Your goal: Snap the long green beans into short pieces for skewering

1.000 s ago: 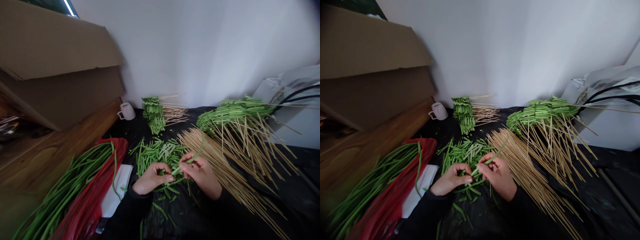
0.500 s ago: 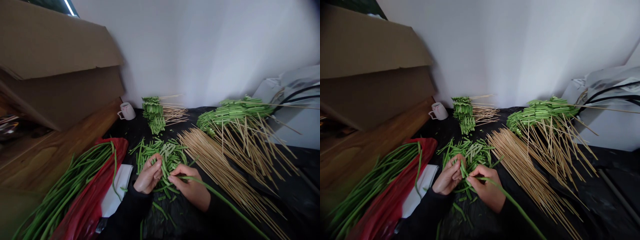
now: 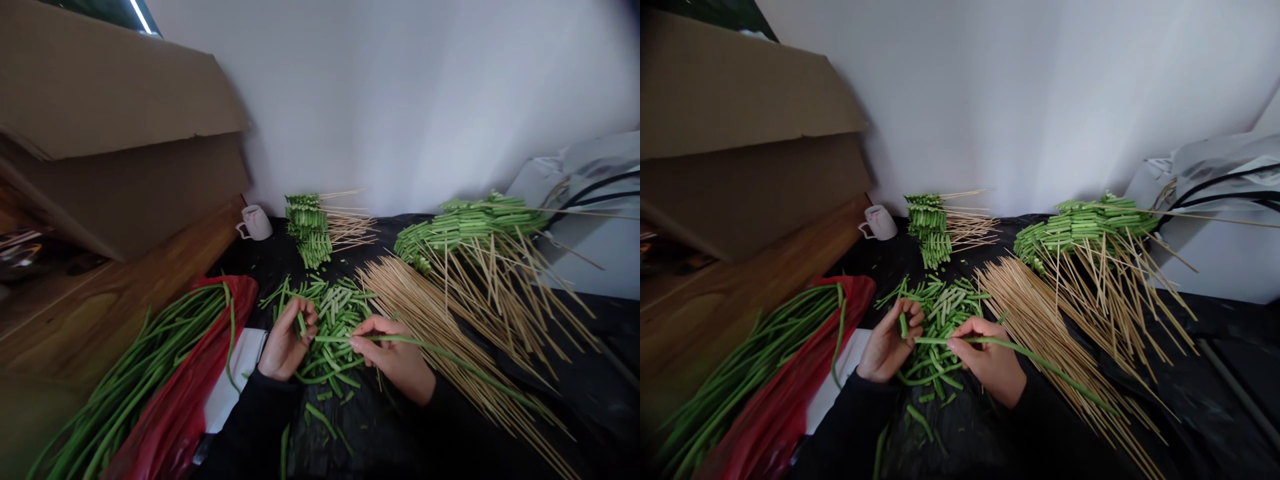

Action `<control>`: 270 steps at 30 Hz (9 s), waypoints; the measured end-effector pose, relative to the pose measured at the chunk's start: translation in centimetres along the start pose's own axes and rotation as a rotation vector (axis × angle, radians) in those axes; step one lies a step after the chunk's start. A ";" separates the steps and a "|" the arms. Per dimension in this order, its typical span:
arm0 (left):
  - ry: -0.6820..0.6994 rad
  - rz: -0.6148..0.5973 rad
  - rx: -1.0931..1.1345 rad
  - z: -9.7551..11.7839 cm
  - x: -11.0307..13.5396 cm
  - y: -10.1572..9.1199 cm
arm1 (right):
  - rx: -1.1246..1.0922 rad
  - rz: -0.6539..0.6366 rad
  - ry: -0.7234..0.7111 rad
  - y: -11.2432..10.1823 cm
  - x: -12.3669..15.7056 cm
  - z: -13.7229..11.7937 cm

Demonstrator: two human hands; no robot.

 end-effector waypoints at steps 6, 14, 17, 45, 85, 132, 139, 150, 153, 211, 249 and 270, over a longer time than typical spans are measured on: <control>0.093 -0.144 -0.554 -1.1 0.9 1.1 | -0.007 -0.035 0.007 0.0 -0.2 -0.1; 0.079 -0.341 -1.001 -2.2 1.6 2.6 | -0.029 -0.031 0.015 -0.1 -0.2 -0.2; 0.121 -0.353 -1.055 -2.2 1.8 2.8 | -0.121 -0.005 0.015 -0.5 -0.4 -0.2; -0.012 -0.030 -0.375 -3.3 1.1 1.2 | 0.205 0.120 -0.316 1.0 1.7 -0.8; 0.101 0.102 -0.120 -0.2 0.1 -0.6 | -0.113 0.002 -0.014 -0.3 0.5 -0.9; 0.302 0.238 -0.462 -0.5 0.7 -0.7 | -0.016 0.038 -0.042 0.1 0.2 0.0; 0.221 0.196 -0.408 1.0 0.1 -1.7 | -0.058 -0.004 0.042 -0.3 0.3 -0.1; -0.137 -0.386 -0.885 -3.5 2.2 1.5 | -0.244 -0.023 0.071 -0.6 -0.4 0.5; -0.127 -0.374 -0.898 -3.4 2.0 1.3 | -0.282 0.016 0.044 -1.2 -0.6 0.7; 0.206 0.059 -0.278 0.3 0.9 0.0 | 0.620 -0.238 -0.559 3.6 2.6 0.0; 0.198 0.104 -0.115 -0.5 1.3 0.7 | -0.586 -0.294 0.194 2.7 1.1 0.4; 0.176 0.169 -0.440 2.9 -3.7 0.9 | -0.297 -0.084 0.126 0.1 -0.2 1.2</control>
Point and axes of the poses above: each hand's wrist, its own x-axis away from the middle knuckle, its own y-axis out of the palm, z = x × y, the point moved 7 cm from there along -x, towards the middle knuckle, and after that the axes turned 6 degrees about z, right-handed, at the moved point
